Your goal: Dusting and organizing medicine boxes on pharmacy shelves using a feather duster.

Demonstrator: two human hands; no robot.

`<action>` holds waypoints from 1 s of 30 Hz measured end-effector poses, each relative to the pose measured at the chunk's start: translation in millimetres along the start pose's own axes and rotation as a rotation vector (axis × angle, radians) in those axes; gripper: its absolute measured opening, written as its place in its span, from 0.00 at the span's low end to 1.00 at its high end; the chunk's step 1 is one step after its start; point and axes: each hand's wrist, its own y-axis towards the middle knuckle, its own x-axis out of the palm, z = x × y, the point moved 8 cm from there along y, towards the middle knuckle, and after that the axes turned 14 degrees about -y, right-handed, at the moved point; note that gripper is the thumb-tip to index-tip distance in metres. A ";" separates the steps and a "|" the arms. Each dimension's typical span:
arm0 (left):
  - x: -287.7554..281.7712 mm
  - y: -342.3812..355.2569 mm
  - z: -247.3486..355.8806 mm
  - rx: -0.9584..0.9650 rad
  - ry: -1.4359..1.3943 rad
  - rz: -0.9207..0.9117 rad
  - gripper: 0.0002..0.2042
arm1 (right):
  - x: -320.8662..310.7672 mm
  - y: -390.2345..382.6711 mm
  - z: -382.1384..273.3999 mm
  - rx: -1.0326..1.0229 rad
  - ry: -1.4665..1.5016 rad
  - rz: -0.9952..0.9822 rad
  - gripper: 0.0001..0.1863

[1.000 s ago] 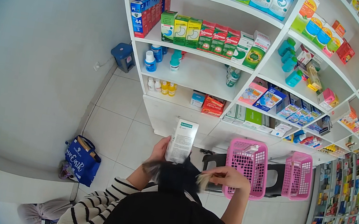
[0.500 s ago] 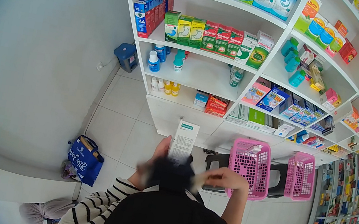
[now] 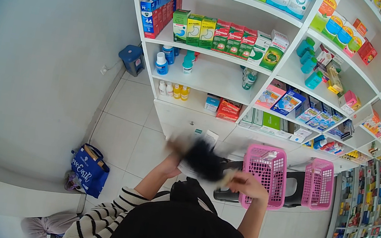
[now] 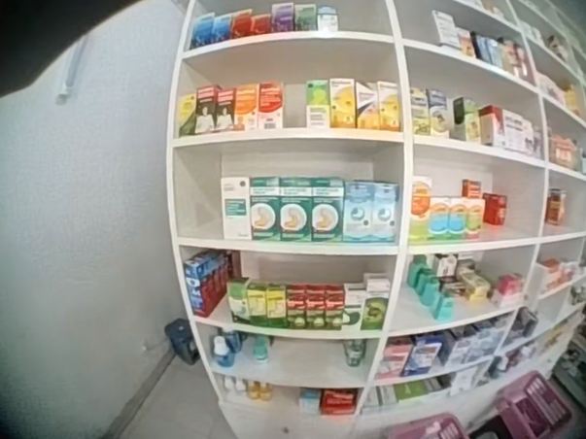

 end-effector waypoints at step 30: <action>-14.9 7.9 5.1 0.078 0.140 -0.238 0.35 | -28.1 -17.6 -26.8 -0.128 0.209 0.513 0.03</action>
